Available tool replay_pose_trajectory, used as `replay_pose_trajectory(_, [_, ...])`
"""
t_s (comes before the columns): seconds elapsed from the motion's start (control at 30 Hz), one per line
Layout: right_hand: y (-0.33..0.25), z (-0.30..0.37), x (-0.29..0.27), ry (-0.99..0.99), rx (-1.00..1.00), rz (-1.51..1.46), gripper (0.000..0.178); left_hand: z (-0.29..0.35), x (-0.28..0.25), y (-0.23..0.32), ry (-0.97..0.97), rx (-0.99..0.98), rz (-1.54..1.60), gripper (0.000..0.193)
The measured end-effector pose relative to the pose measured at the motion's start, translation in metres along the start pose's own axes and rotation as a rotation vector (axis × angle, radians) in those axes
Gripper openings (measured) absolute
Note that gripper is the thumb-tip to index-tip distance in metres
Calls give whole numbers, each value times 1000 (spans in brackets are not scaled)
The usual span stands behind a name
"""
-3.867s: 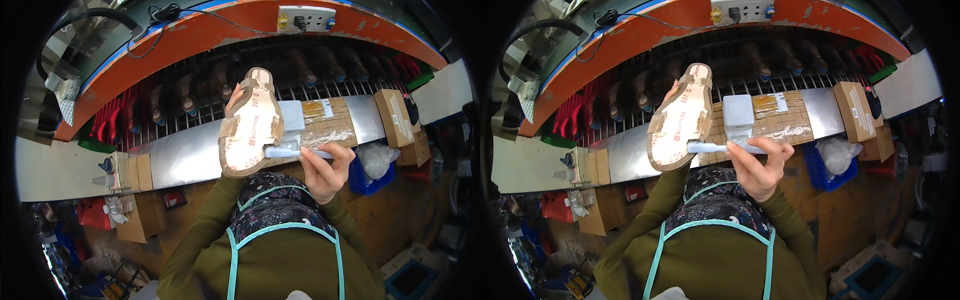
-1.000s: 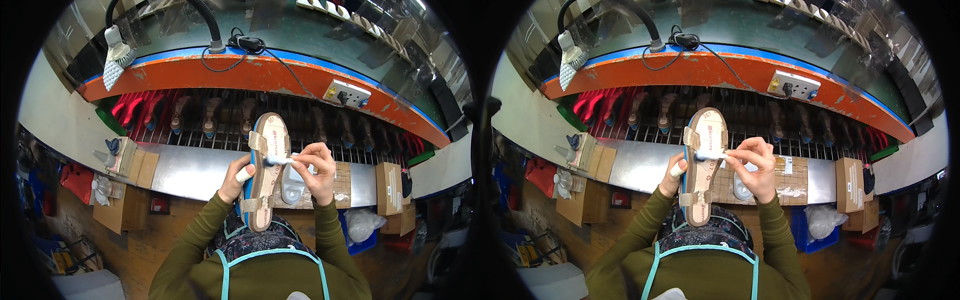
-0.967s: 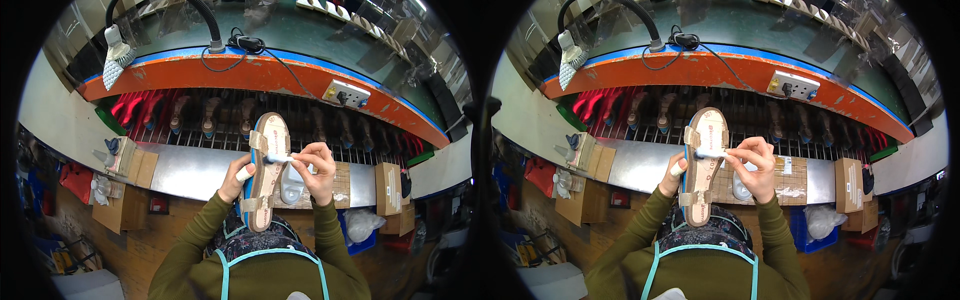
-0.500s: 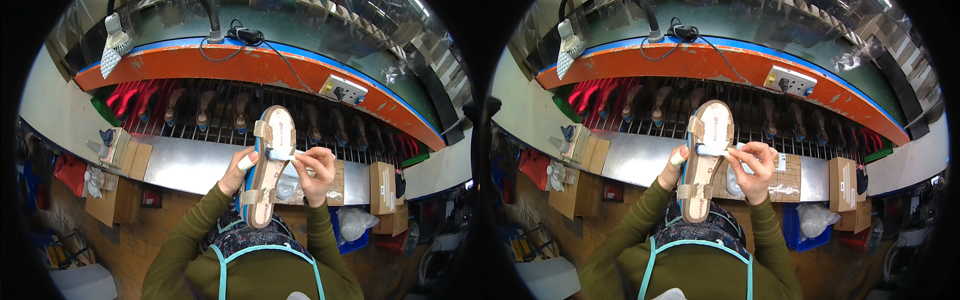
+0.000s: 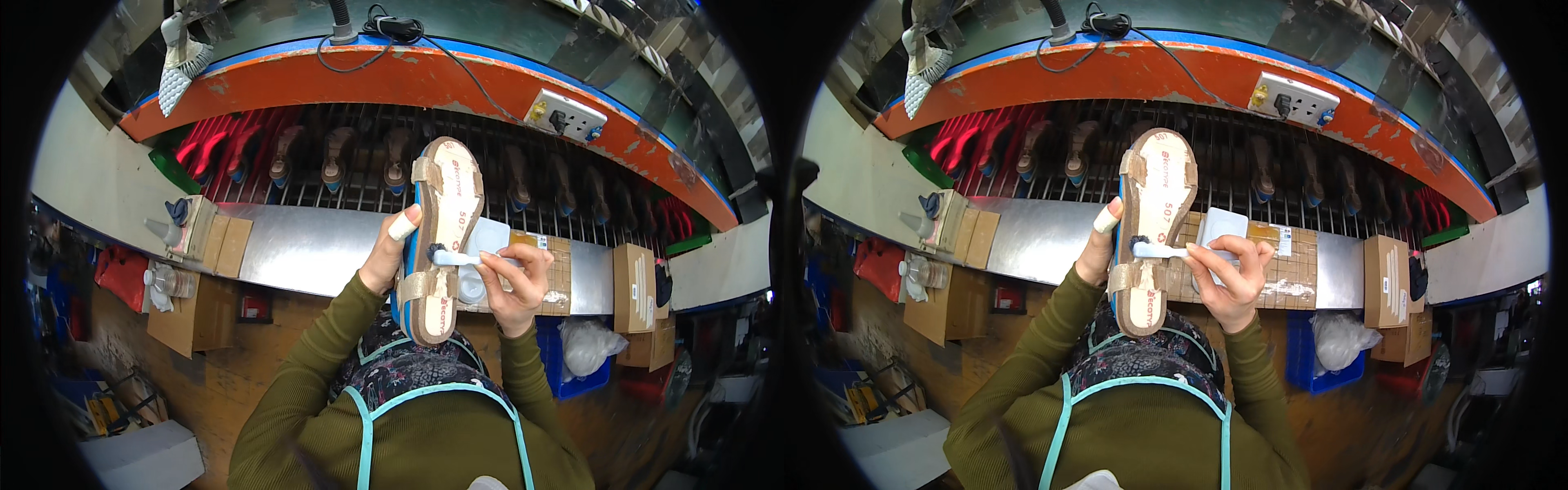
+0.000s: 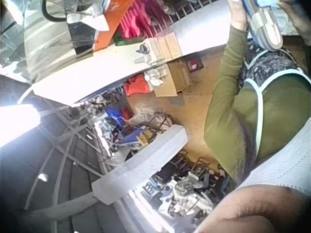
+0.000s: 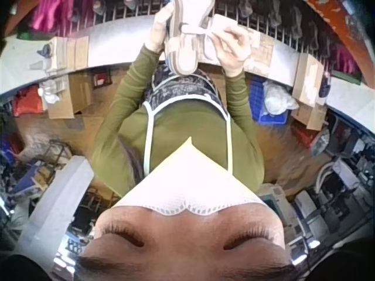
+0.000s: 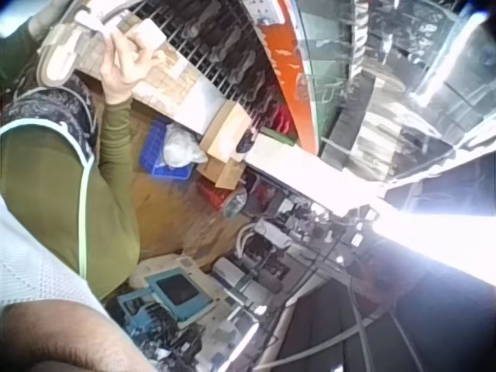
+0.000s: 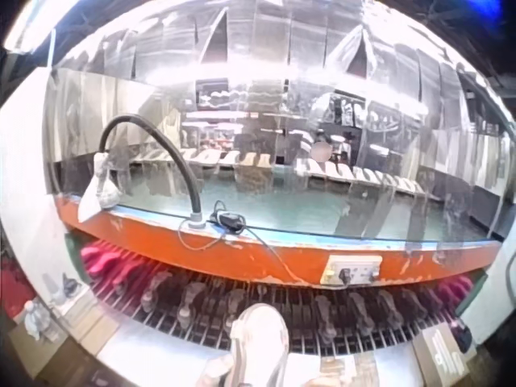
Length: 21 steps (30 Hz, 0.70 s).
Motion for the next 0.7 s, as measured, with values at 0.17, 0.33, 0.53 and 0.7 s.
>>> replay_pose_trajectory(0.17, [-5,-8,-4,-70,-75,0,29,-3,4,12,17,33,-2,71])
replay_pose_trajectory(0.33, [10,-29,-2,-148,-91,-144,25,-6,6,3,-34,-15,40,72])
replay_pose_trajectory(0.53, [25,-41,2,-43,80,29,19,-2,7,4,-23,-15,115,74])
replay_pose_trajectory(0.7, [12,-34,13,-280,74,-217,15,10,4,10,17,0,137,78])
Point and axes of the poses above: each hand's wrist, its own z-axis away from the middle knuckle, its own x-axis out of the palm, y = z × x, the point moved 10 cm from there along -z, towards the middle knuckle, and after that the axes turned 9 degrees about -x, right-handed, at the moved point
